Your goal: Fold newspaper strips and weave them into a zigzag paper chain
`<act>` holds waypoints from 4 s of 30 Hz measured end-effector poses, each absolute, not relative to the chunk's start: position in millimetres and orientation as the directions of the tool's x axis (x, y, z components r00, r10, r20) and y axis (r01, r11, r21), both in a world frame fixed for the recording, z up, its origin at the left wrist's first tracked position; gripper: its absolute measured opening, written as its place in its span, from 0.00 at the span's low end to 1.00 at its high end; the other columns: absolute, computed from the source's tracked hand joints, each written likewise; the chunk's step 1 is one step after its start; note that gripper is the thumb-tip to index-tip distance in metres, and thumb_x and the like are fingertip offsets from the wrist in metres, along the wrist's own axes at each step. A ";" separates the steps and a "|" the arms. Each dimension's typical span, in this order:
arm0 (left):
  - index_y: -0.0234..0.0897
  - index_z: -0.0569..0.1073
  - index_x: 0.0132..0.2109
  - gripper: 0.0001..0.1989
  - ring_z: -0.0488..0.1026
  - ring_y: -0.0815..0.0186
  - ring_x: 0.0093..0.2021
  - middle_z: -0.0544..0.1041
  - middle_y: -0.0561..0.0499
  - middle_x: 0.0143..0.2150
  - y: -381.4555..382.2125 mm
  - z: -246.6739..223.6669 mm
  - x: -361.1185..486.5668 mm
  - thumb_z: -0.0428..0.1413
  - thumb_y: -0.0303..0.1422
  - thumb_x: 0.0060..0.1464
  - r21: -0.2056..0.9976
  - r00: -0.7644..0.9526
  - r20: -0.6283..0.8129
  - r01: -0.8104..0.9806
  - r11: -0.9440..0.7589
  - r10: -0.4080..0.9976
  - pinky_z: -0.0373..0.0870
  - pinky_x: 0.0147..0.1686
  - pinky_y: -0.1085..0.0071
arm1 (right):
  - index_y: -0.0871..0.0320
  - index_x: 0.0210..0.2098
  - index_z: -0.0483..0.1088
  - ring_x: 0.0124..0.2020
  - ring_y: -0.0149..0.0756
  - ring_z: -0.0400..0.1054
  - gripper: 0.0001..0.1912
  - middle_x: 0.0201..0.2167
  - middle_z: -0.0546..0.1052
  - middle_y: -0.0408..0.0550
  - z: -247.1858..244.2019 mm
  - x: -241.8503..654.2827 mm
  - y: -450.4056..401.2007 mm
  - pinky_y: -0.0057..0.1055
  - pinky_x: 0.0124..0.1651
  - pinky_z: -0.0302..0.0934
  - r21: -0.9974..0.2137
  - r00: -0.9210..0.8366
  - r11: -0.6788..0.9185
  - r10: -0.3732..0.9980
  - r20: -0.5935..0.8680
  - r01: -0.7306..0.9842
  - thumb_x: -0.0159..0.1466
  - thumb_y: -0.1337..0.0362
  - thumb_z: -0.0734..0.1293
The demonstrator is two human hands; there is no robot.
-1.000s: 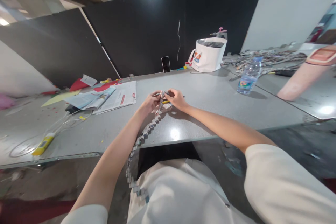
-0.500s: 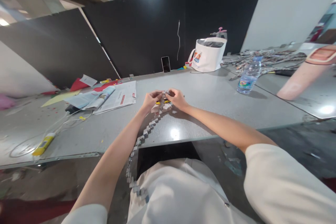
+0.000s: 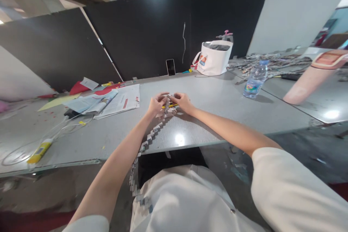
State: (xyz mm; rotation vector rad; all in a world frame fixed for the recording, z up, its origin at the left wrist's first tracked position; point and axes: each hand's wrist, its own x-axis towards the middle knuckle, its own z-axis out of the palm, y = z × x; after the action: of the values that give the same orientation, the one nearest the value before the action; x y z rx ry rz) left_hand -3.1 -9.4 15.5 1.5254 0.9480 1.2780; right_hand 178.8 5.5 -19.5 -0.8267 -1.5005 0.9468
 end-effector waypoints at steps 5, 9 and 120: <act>0.35 0.80 0.51 0.19 0.72 0.71 0.28 0.79 0.53 0.31 1.6 11.0 -7.1 0.70 0.34 0.52 0.975 0.086 0.156 -0.173 -0.140 0.984 0.68 0.32 0.74 | 0.56 0.37 0.75 0.31 0.34 0.68 0.28 0.33 0.76 0.46 -13.6 179.9 8.6 0.32 0.38 0.64 -0.904 -0.106 0.419 0.898 0.427 -0.085 0.60 0.36 0.73; 0.34 0.80 0.49 0.19 0.70 0.74 0.24 0.77 0.54 0.29 8.4 9.1 -8.7 0.70 0.31 0.50 0.966 0.064 0.061 -0.257 -0.043 0.996 0.64 0.27 0.76 | 0.55 0.35 0.75 0.25 0.31 0.60 0.28 0.25 0.67 0.40 -14.3 181.0 11.7 0.32 0.32 0.57 -0.891 -0.144 0.426 0.882 0.448 -0.160 0.63 0.34 0.70; 0.34 0.82 0.49 0.19 0.75 0.67 0.30 0.82 0.47 0.34 6.4 4.3 -6.3 0.71 0.35 0.50 0.980 0.119 0.081 -0.189 -0.057 0.990 0.71 0.33 0.71 | 0.57 0.41 0.78 0.40 0.42 0.78 0.24 0.40 0.84 0.53 -16.6 183.1 8.0 0.39 0.46 0.74 -0.879 -0.202 0.468 0.856 0.476 -0.087 0.56 0.45 0.80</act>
State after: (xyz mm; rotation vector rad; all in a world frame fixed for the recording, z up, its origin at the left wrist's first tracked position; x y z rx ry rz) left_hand -6.3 6.4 4.3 1.1778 0.9464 1.2479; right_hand 183.1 8.0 -16.6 -0.6978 -1.5332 0.9962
